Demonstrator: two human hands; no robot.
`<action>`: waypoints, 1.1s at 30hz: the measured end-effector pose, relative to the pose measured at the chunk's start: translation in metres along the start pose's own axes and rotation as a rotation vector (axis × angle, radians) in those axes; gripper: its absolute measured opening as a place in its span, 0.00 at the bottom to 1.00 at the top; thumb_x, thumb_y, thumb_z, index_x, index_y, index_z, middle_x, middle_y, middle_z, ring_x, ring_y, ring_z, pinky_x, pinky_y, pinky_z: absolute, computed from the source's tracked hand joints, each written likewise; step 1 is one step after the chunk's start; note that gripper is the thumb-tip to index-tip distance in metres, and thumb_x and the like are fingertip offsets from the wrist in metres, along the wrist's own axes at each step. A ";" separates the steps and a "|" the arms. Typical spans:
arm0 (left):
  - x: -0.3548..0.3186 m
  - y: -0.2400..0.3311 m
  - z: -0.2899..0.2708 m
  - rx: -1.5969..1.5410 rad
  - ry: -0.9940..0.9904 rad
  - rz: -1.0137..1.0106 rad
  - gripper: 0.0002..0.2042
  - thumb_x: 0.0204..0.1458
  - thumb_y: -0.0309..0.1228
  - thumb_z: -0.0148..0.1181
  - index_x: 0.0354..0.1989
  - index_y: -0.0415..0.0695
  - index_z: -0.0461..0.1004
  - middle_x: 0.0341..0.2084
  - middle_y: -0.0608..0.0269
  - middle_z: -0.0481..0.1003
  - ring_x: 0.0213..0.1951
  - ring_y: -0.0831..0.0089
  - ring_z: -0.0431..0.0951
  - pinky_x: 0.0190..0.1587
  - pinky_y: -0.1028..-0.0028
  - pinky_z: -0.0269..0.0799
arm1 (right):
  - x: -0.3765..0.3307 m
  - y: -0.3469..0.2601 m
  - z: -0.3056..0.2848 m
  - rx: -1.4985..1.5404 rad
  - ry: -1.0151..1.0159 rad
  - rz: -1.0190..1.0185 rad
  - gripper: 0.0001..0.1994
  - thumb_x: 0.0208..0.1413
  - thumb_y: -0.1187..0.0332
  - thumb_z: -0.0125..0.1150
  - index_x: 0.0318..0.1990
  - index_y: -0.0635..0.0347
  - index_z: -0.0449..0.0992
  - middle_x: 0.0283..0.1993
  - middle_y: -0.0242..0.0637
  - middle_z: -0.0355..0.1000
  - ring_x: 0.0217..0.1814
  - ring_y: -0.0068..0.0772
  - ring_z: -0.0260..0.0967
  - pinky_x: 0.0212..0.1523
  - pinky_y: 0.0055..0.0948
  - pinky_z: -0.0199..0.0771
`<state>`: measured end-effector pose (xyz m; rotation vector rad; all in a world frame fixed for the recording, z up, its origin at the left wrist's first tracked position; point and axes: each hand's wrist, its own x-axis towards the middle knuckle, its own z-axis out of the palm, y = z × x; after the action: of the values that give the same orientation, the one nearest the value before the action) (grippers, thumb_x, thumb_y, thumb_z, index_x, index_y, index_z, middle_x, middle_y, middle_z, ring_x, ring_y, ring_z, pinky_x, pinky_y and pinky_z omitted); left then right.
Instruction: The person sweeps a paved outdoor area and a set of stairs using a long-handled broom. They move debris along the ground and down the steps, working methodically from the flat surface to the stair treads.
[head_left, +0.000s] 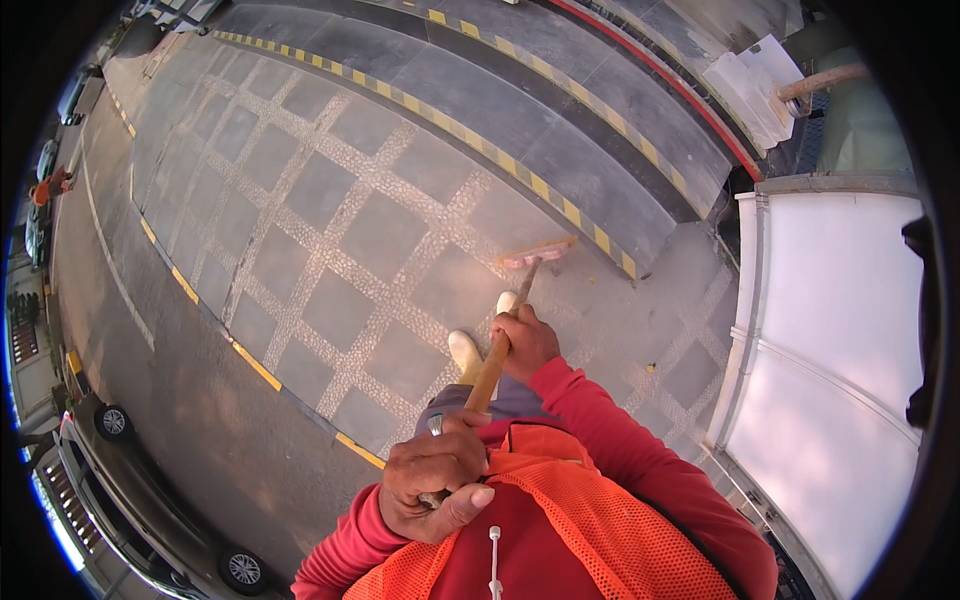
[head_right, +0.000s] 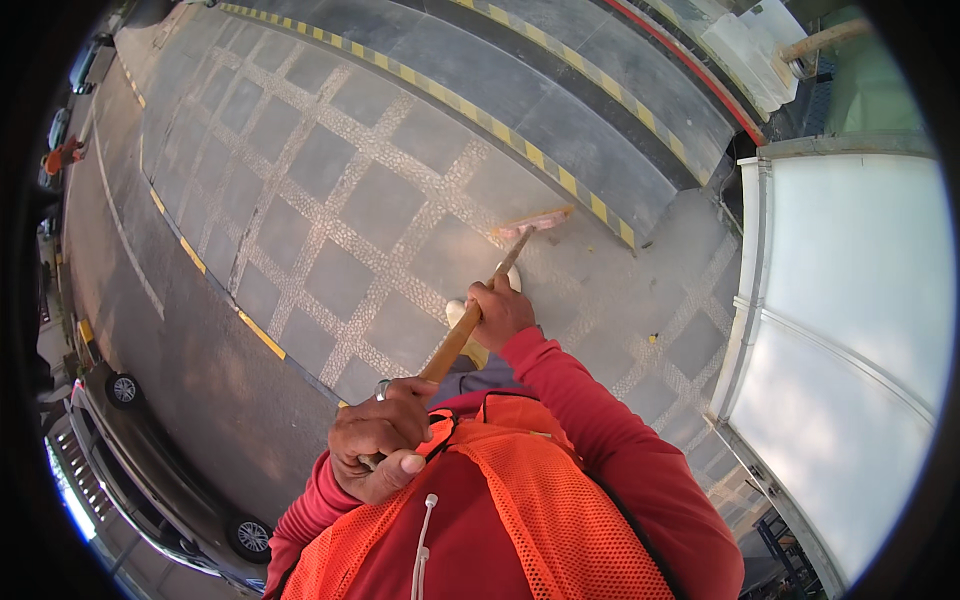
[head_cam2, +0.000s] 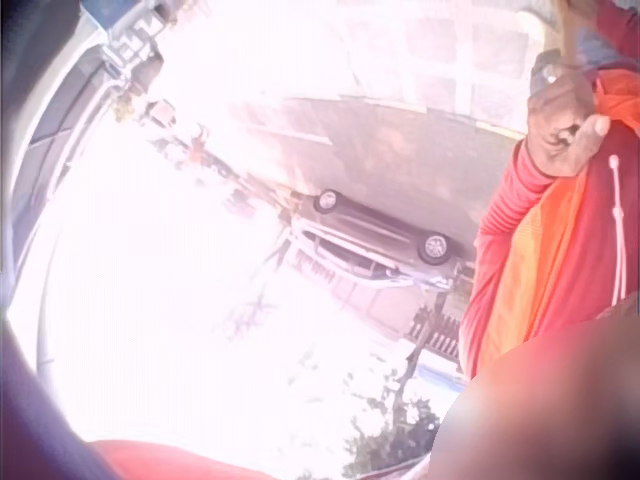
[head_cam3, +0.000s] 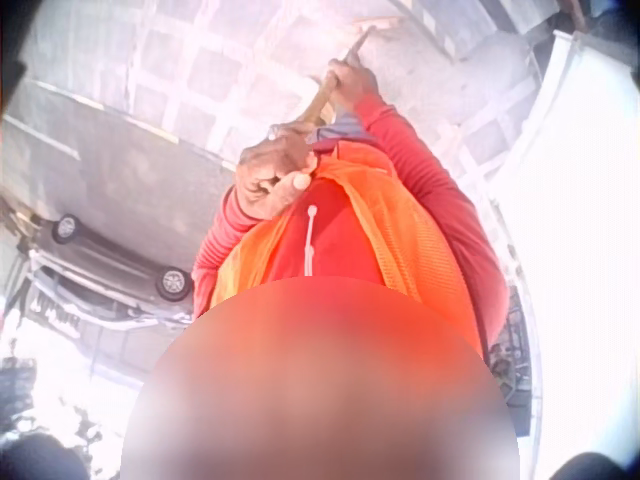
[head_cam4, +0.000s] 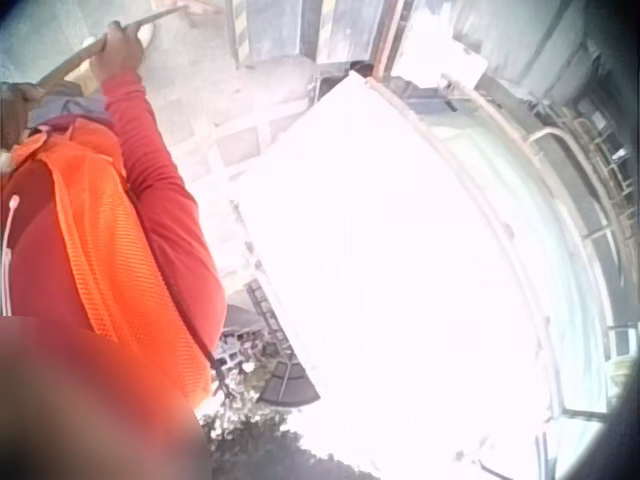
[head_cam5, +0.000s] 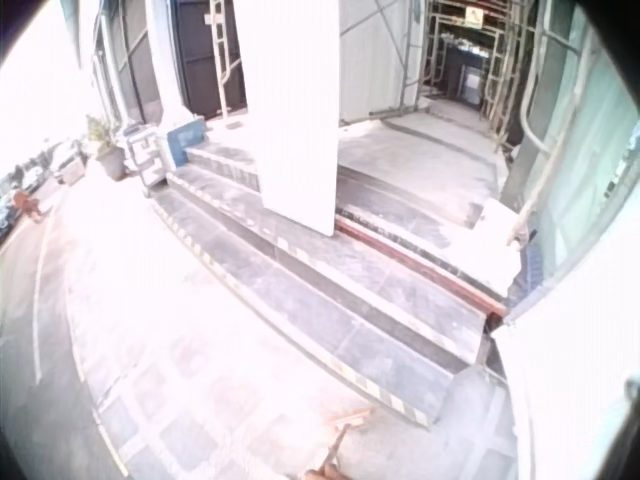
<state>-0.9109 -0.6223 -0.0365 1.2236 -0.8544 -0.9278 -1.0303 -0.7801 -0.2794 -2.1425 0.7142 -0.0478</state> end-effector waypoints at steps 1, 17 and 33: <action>-0.003 0.011 -0.001 0.028 -0.041 0.015 0.15 0.57 0.29 0.71 0.21 0.46 0.71 0.21 0.66 0.73 0.30 0.68 0.76 0.63 0.48 0.69 | 0.003 -0.011 0.002 0.054 -0.030 0.018 0.04 0.57 0.65 0.66 0.39 0.48 0.79 0.43 0.42 0.70 0.40 0.53 0.77 0.42 0.47 0.80; -0.003 -0.061 0.003 0.010 -0.313 -0.036 0.15 0.64 0.25 0.63 0.24 0.42 0.68 0.23 0.65 0.68 0.32 0.66 0.73 0.75 0.46 0.49 | -0.007 0.059 0.034 -0.089 0.032 0.148 0.05 0.59 0.63 0.67 0.39 0.46 0.78 0.45 0.43 0.72 0.41 0.56 0.78 0.42 0.50 0.82; 0.037 -0.087 0.033 0.028 -0.565 -0.166 0.14 0.62 0.23 0.65 0.23 0.44 0.69 0.23 0.70 0.71 0.34 0.71 0.77 0.75 0.53 0.46 | -0.024 0.113 0.043 0.042 0.204 0.273 0.08 0.65 0.57 0.58 0.45 0.45 0.78 0.54 0.45 0.72 0.47 0.54 0.80 0.49 0.50 0.81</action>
<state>-0.9370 -0.6769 -0.1160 1.0787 -1.2213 -1.4370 -1.0920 -0.7904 -0.3859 -2.0006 1.1098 -0.1352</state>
